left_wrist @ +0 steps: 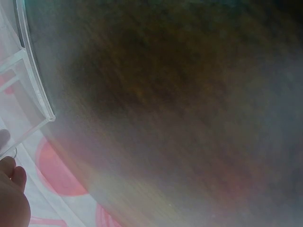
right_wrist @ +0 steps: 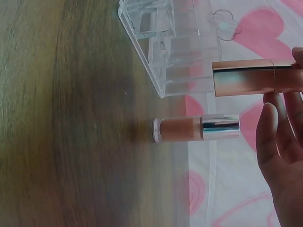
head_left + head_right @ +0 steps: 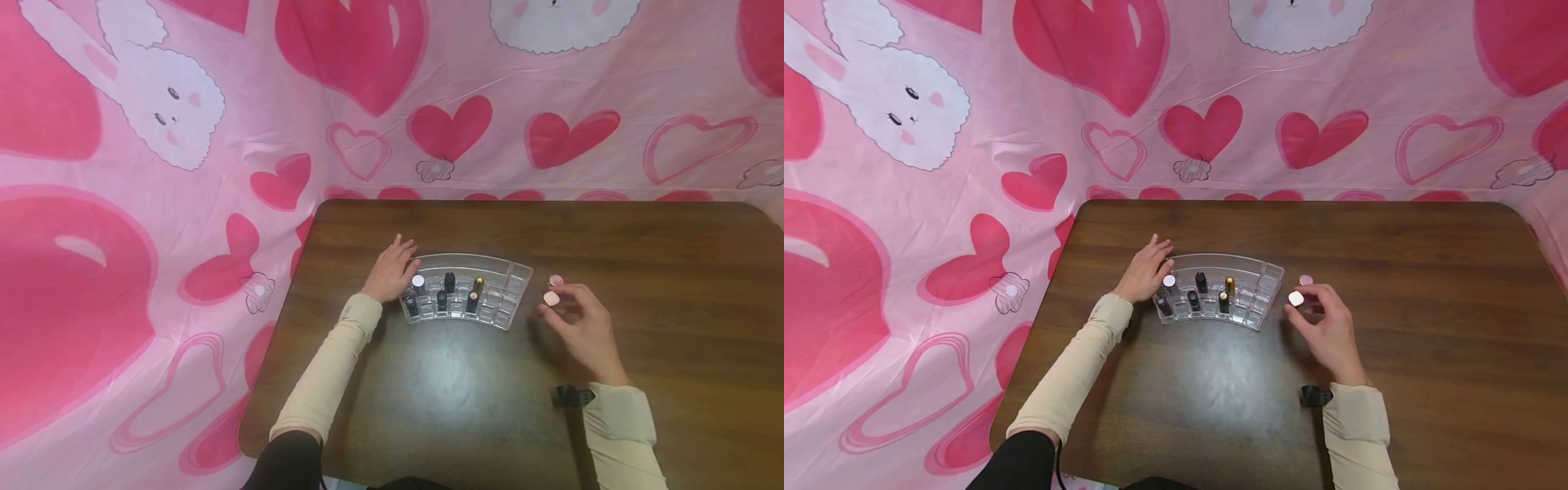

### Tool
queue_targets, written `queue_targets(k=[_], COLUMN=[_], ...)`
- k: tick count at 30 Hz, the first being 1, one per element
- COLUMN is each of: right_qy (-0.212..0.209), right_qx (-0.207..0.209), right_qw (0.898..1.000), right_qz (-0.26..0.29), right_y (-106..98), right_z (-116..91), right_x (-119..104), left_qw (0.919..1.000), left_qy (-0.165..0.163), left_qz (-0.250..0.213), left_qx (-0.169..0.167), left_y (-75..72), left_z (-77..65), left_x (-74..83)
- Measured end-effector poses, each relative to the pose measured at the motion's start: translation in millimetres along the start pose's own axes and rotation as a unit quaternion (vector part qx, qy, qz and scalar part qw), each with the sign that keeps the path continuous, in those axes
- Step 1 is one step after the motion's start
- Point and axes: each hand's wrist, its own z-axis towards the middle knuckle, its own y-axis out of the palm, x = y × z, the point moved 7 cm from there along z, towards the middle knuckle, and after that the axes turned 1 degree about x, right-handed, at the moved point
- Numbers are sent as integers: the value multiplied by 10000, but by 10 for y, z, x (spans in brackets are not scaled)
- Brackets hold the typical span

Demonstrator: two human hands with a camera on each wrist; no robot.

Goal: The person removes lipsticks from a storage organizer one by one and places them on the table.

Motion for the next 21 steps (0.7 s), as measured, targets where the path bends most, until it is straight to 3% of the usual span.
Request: queue_targets(k=[8, 21], right_qy=[108, 368], right_qx=[256, 298], right_qw=[9995, 9988], right_qz=[168, -152], right_y=[-75, -165], right_z=[-4, -32], right_x=[56, 152], left_qw=[9999, 10000], left_qy=[-73, -16], left_qz=[-82, -66], left_qx=[0, 29], left_y=[-1, 1], left_z=[-8, -5], left_x=[-7, -16])
